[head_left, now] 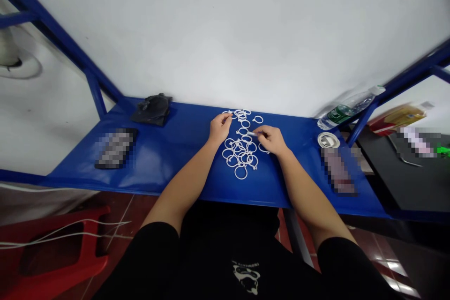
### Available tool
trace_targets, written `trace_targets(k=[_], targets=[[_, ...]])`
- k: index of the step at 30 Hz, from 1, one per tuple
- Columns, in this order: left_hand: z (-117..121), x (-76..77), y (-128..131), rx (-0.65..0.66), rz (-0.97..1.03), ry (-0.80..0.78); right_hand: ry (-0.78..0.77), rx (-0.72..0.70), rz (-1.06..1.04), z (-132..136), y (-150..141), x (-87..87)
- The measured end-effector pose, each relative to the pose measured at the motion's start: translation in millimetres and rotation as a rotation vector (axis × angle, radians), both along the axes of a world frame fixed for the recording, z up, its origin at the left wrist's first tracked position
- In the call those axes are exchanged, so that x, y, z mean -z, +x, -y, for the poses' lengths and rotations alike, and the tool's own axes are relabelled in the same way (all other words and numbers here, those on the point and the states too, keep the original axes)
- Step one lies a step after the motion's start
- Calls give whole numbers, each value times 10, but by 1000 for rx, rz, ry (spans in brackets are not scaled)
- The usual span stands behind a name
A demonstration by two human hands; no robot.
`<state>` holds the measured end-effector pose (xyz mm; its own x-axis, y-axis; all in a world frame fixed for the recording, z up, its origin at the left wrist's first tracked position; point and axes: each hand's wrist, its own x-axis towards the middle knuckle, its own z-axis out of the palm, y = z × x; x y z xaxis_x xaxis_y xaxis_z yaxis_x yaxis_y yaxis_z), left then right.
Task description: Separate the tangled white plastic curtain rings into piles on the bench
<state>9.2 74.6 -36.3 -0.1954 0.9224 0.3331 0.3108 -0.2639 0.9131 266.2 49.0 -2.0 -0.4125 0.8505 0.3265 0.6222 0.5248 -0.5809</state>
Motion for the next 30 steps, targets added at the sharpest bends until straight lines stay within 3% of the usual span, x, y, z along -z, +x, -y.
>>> trace_targets(k=[2,5,8,16,30], targets=[[19,-11,5,-20,-26,19,47,6,46,5,-3,-11],[56,-43,30,-18,-77,12,102,128,36,-74,34,52],[83,-64,50,9,-135,17,72,206,58,-202,89,151],[96,-40,43,81,-234,54,-68,201,275,-278,-9,164],[135,-148,62,181,-346,-61,-88,240,420,-210,-40,84]])
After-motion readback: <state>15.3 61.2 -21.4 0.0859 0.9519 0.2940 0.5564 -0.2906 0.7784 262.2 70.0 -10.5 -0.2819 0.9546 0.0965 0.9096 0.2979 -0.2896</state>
